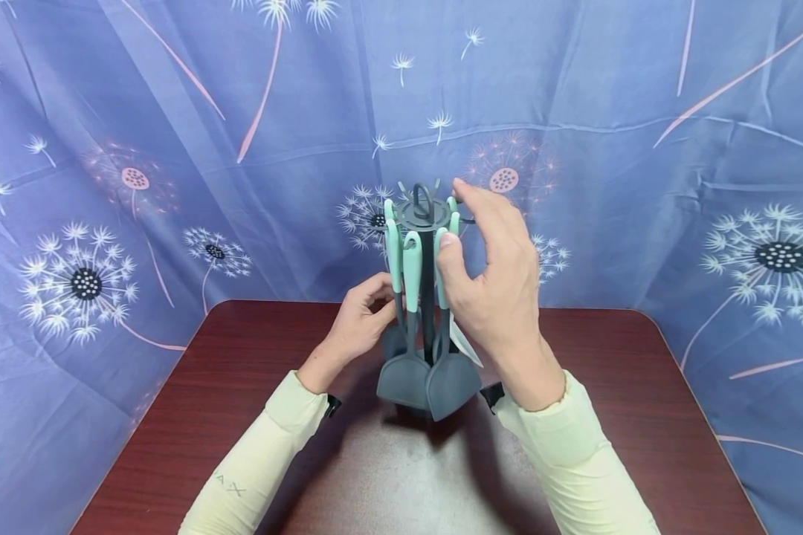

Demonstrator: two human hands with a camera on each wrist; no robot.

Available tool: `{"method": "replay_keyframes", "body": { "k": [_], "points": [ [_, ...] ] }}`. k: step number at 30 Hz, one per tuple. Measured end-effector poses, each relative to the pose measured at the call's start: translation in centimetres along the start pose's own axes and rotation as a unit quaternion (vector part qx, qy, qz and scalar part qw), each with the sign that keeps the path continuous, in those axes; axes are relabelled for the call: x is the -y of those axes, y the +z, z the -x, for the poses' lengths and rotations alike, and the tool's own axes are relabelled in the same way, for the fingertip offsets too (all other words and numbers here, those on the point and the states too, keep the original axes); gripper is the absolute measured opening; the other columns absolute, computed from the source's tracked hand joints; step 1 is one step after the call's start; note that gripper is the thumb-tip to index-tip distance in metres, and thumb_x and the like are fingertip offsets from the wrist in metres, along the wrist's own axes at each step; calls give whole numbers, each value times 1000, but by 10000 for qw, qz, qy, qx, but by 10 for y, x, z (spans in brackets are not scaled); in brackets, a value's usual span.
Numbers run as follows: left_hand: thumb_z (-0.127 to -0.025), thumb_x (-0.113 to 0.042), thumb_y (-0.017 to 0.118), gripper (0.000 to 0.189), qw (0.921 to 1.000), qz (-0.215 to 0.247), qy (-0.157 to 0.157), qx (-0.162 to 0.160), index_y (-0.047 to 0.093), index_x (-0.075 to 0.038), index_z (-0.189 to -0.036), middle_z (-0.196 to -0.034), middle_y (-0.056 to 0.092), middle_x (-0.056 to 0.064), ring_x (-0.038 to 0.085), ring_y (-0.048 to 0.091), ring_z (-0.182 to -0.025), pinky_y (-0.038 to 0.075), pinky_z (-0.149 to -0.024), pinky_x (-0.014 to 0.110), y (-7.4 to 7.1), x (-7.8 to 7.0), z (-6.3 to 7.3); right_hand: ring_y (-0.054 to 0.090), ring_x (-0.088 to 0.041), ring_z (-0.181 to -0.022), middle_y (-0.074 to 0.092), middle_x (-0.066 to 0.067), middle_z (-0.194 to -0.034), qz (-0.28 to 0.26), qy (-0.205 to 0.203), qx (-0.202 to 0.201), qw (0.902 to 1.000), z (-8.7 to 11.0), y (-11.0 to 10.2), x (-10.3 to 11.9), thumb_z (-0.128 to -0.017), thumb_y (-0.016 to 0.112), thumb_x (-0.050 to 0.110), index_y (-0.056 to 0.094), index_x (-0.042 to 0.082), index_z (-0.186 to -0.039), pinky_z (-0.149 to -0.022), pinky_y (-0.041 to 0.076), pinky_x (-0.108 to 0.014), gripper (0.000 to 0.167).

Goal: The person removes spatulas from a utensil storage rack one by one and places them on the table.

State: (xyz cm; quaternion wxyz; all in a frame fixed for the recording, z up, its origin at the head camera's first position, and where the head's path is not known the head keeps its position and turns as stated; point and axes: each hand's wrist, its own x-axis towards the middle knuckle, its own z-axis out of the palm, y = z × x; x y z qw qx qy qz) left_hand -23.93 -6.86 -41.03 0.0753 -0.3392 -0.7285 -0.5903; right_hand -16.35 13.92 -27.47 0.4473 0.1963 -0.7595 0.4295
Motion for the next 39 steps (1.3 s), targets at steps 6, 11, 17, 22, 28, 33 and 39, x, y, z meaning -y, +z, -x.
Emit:
{"method": "replay_keyframes", "body": {
  "k": [6,11,17,22,28,33,39],
  "points": [
    [-104,-10,68,24,9998,123,140,-34,70,-2,-127,-106,79,6,20,74,-95,55,-72,30,-1,-1,-1,62,-19,-129,72,-4,-132,-51,-3,-8,10000,0,0,0,-95,56,24,69,15,-143,-112,45,-38,51],
    [-104,-9,67,22,9997,149,183,-77,72,-8,-126,-107,79,7,21,73,-93,54,-72,30,-1,-1,-1,62,-19,-128,72,-5,-132,-62,-8,-10,10000,0,-1,0,-95,55,24,69,14,-143,-112,45,-38,51],
    [-104,-7,68,23,9997,143,118,-150,72,-10,-126,-107,79,8,19,73,-93,54,-74,29,-1,-2,-1,63,-19,-127,72,-5,-131,-82,1,-23,10000,0,0,0,-94,56,23,69,13,-142,-111,45,-36,51],
    [-103,-7,68,22,9997,101,79,-211,73,-11,-124,-105,79,7,19,73,-93,53,-71,29,-2,-3,-1,63,-19,-126,73,-5,-130,-86,12,-27,10000,-1,-1,0,-93,57,21,70,14,-141,-110,45,-34,51],
    [-104,-10,68,21,9997,30,100,-243,74,-13,-123,-105,79,4,18,74,-94,54,-73,30,-3,-2,-1,63,-19,-126,73,-4,-130,-51,16,-14,10000,-1,-1,0,-92,57,21,70,15,-142,-109,45,-34,51],
    [-104,-10,69,20,9996,-25,110,-267,74,-13,-123,-105,79,4,17,74,-93,55,-74,32,-3,-2,-1,63,-18,-126,73,-3,-131,-23,17,-6,10000,-1,-1,0,-92,57,22,70,15,-142,-109,45,-34,52],
    [-104,-11,69,19,9994,-54,138,-300,74,-14,-122,-106,79,3,18,74,-94,56,-75,34,-4,-2,-1,63,-19,-126,72,-4,-131,-29,0,18,10000,-1,-1,0,-93,56,23,70,15,-142,-109,46,-35,51]
  ]
}}
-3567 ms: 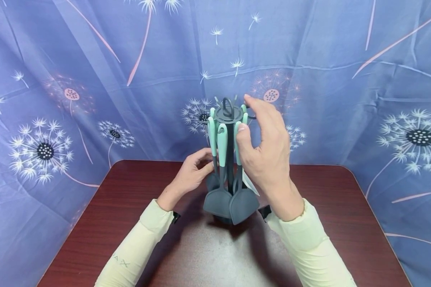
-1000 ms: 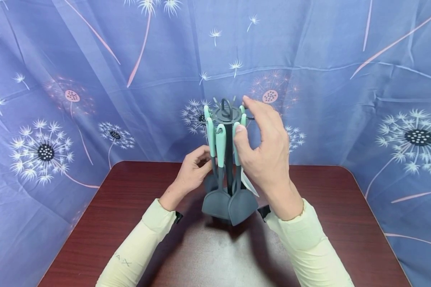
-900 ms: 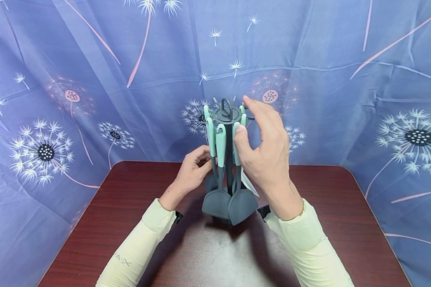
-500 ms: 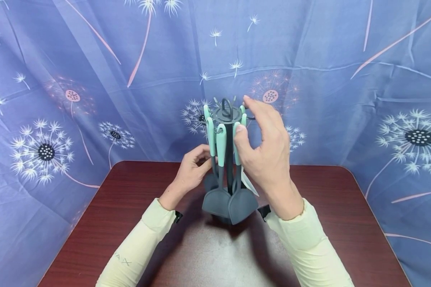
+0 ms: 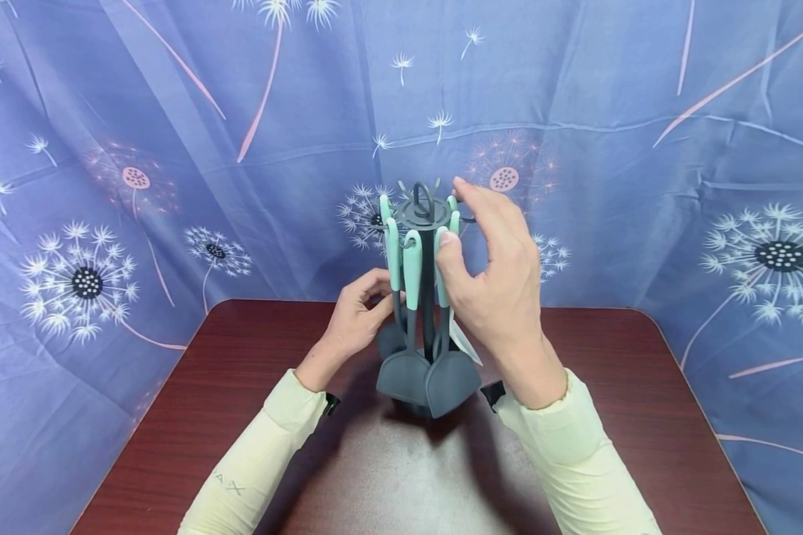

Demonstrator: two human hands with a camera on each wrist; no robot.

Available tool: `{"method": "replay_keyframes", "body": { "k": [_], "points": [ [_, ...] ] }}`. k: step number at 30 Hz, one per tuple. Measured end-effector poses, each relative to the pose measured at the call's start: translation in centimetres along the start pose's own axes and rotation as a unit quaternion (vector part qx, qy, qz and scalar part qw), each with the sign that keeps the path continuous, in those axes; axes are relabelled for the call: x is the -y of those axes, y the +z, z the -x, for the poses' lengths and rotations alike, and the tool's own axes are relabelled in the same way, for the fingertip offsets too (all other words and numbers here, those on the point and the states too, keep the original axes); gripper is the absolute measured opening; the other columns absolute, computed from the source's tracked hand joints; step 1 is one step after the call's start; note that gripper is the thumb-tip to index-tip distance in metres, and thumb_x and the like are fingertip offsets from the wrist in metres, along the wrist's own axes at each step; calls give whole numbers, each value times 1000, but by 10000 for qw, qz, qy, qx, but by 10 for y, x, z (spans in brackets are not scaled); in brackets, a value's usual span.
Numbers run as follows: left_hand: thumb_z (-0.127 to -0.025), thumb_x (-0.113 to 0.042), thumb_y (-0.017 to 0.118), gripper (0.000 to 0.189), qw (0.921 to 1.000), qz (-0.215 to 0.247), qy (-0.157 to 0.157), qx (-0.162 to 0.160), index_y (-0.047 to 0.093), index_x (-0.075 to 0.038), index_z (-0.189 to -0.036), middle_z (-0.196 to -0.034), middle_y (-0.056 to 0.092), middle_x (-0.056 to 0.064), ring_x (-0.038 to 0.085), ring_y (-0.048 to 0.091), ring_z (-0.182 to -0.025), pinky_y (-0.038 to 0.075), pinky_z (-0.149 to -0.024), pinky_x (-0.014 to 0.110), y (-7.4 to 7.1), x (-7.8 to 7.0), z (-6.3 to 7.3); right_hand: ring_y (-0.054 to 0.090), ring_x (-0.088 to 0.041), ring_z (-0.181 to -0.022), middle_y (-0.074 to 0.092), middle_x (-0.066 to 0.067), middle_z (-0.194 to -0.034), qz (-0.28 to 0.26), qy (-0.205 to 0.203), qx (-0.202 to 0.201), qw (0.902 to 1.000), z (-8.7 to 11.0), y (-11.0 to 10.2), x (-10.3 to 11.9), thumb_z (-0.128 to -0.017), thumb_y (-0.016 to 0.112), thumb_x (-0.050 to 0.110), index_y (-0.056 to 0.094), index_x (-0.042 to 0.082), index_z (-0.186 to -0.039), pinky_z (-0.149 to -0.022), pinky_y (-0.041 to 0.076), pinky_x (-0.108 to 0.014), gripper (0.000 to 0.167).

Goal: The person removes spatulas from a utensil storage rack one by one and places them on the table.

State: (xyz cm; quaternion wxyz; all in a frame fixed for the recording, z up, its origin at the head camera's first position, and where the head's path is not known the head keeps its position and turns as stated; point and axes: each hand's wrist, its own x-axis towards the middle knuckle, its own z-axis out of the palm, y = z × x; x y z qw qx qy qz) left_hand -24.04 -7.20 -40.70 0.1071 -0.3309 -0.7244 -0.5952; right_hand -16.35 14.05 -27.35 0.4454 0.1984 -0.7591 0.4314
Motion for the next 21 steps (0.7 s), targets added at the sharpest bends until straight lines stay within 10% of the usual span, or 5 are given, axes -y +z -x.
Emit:
{"method": "replay_keyframes", "body": {
  "k": [21],
  "points": [
    [-103,-7,69,19,9996,-123,-119,-214,73,-9,-121,-103,78,6,17,73,-93,56,-70,30,-4,1,3,63,-18,-125,73,-2,-130,-26,12,3,10000,0,0,0,-93,57,22,70,16,-142,-109,45,-32,51]
  ]
}}
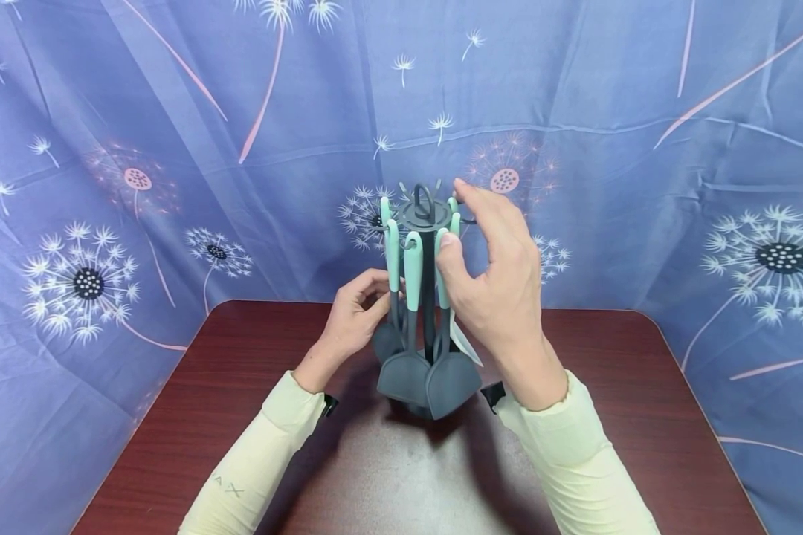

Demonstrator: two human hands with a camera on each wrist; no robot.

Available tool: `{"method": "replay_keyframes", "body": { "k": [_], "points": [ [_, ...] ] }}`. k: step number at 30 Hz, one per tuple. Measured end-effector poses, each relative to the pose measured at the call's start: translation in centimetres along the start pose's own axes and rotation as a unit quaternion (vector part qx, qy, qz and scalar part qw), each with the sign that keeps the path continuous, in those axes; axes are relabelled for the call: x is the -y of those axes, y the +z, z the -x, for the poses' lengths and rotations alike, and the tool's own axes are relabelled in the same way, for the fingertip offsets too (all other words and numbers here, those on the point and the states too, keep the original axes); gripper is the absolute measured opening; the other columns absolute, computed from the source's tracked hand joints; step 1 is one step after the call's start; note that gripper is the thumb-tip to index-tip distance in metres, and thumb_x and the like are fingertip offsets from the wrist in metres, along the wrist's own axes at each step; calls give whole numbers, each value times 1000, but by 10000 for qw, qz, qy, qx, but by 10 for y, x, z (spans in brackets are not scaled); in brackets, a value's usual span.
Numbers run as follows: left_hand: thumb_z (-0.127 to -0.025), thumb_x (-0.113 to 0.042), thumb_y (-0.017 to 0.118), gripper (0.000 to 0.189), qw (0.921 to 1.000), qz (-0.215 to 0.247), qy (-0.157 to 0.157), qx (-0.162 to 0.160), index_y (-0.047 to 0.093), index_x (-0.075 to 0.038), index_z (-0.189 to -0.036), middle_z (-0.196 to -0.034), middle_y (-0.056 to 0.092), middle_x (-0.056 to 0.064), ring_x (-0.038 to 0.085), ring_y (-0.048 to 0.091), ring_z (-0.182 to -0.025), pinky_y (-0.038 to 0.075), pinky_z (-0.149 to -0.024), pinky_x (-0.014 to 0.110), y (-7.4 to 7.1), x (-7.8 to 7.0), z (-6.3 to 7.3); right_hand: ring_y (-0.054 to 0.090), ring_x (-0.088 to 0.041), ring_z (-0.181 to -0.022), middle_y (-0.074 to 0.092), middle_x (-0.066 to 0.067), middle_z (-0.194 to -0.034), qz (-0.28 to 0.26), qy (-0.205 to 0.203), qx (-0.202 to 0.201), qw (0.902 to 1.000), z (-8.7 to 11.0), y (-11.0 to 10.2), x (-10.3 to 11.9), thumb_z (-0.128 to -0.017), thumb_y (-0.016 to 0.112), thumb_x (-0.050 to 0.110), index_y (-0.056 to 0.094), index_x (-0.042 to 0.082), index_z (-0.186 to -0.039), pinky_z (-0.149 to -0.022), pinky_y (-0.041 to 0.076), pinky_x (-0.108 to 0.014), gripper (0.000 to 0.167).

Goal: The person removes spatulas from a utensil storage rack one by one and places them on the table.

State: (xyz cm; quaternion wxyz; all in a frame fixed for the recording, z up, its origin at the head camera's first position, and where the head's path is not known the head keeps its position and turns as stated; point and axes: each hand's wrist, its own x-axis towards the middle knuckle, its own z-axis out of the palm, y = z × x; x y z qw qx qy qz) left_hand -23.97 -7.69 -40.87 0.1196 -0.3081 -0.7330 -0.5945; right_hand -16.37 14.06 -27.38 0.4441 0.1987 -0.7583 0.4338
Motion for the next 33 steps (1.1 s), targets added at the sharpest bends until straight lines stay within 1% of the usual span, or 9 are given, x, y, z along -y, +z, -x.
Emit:
{"method": "replay_keyframes", "body": {
  "k": [7,11,17,21,28,33],
  "points": [
    [-103,-8,69,19,9999,-7,-28,-117,73,-9,-122,-102,77,9,19,72,-92,55,-71,28,-2,1,1,63,-18,-126,73,-1,-131,20,44,2,10000,0,1,0,-92,57,22,70,17,-142,-109,45,-32,52],
    [-102,-10,71,19,9998,-51,-1,-195,72,-10,-121,-103,78,7,19,71,-91,55,-72,29,-4,2,2,63,-17,-126,73,-1,-131,14,66,15,10000,1,1,1,-92,57,22,70,17,-142,-109,45,-32,51],
    [-101,-10,72,19,9997,-29,131,-206,71,-11,-120,-106,79,6,18,72,-95,57,-79,32,-5,4,2,63,-17,-127,72,-2,-131,24,61,3,10000,0,1,1,-92,56,21,70,17,-142,-109,45,-32,52],
    [-101,-8,72,19,9993,70,192,-309,72,-10,-120,-108,79,7,20,74,-97,59,-82,32,-6,5,3,63,-17,-127,72,-2,-131,27,56,2,10000,0,1,1,-92,56,21,70,17,-142,-109,45,-32,52],
    [-101,-8,73,18,9982,127,205,-542,72,-10,-118,-106,79,8,25,75,-94,59,-78,30,-9,8,2,63,-19,-126,72,-3,-131,-2,21,2,10000,-1,0,1,-92,57,20,70,16,-142,-110,45,-31,52],
    [-100,-10,74,17,9974,65,191,-692,72,-10,-117,-104,80,5,21,75,-92,58,-76,28,-11,10,2,63,-19,-126,72,-4,-131,-2,17,-1,10000,0,0,1,-92,57,20,70,15,-142,-111,45,-32,52]
  ]
}}
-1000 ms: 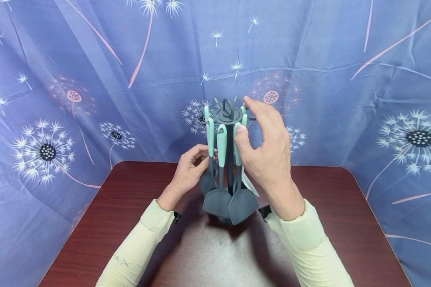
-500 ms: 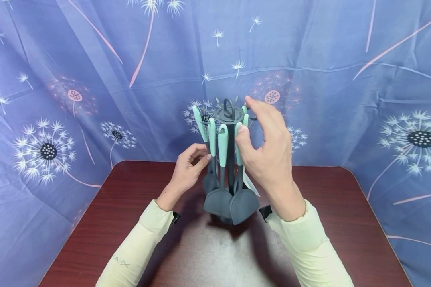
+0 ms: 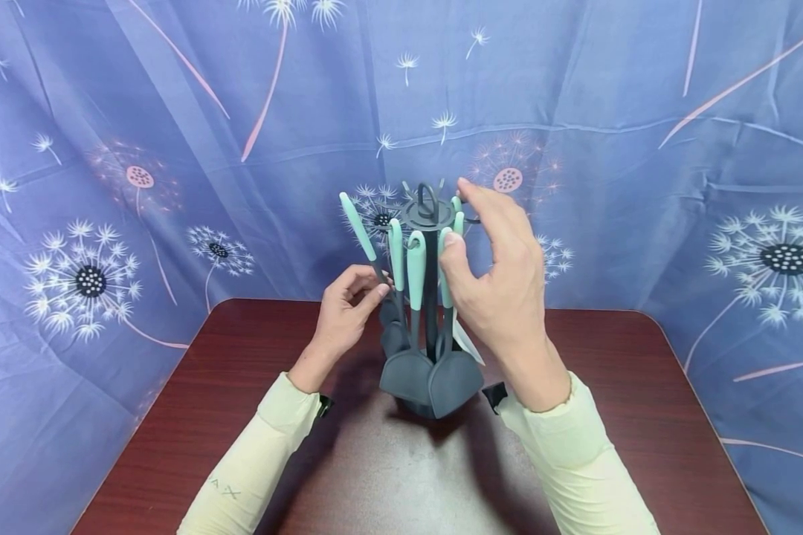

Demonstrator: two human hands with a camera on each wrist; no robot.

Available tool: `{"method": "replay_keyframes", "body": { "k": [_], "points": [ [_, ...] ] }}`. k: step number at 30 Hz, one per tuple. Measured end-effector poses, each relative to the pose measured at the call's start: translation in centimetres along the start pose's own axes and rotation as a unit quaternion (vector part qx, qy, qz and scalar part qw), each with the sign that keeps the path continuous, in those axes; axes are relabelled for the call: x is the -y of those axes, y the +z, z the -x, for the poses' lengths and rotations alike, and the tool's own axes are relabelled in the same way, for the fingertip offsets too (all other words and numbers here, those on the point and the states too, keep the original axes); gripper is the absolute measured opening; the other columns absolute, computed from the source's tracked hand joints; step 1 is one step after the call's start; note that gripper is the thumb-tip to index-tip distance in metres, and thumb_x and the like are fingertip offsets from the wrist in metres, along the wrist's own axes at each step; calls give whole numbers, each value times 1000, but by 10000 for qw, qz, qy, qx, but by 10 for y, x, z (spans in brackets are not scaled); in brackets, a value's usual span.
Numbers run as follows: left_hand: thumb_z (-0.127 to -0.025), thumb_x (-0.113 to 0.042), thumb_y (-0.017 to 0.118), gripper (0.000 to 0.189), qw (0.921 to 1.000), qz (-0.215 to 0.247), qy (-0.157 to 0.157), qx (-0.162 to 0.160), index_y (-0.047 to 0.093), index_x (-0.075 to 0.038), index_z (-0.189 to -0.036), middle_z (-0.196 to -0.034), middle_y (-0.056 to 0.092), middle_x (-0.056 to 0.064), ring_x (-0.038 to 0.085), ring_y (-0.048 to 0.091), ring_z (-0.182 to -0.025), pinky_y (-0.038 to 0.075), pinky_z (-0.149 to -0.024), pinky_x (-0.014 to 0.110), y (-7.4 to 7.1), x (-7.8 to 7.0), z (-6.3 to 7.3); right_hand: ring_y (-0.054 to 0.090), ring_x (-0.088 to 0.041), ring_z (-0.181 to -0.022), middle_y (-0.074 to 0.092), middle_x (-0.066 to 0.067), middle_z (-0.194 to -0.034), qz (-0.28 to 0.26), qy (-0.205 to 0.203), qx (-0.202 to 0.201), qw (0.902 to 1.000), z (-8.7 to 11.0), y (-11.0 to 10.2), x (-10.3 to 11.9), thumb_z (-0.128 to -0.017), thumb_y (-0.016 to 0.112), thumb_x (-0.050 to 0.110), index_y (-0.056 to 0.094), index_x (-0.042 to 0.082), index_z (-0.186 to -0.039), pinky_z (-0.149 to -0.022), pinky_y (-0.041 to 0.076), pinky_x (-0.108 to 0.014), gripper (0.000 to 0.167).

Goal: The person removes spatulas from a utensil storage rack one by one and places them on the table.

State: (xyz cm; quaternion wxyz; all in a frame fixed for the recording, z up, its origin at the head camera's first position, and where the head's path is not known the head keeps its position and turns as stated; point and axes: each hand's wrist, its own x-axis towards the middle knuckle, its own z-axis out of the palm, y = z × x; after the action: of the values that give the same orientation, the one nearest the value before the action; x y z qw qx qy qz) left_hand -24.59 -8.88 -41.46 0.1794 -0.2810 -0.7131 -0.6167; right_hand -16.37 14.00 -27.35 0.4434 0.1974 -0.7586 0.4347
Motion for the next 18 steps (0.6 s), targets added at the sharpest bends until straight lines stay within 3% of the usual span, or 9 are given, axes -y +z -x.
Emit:
{"method": "replay_keyframes", "body": {
  "k": [6,18],
  "points": [
    [-100,-10,74,15,9999,-70,35,-115,72,-10,-115,-104,80,5,18,74,-92,57,-75,28,-1,1,0,63,-19,-126,72,-4,-131,-18,-2,-22,10000,0,0,0,-92,57,20,70,15,-142,-110,45,-32,51],
    [-100,-11,74,14,9984,-178,-48,-526,71,-8,-114,-104,79,12,26,74,-93,56,-78,28,-11,2,3,63,-19,-127,73,-6,-130,-70,18,-41,10000,0,1,0,-92,57,20,70,14,-141,-111,44,-32,51]
  ]
}}
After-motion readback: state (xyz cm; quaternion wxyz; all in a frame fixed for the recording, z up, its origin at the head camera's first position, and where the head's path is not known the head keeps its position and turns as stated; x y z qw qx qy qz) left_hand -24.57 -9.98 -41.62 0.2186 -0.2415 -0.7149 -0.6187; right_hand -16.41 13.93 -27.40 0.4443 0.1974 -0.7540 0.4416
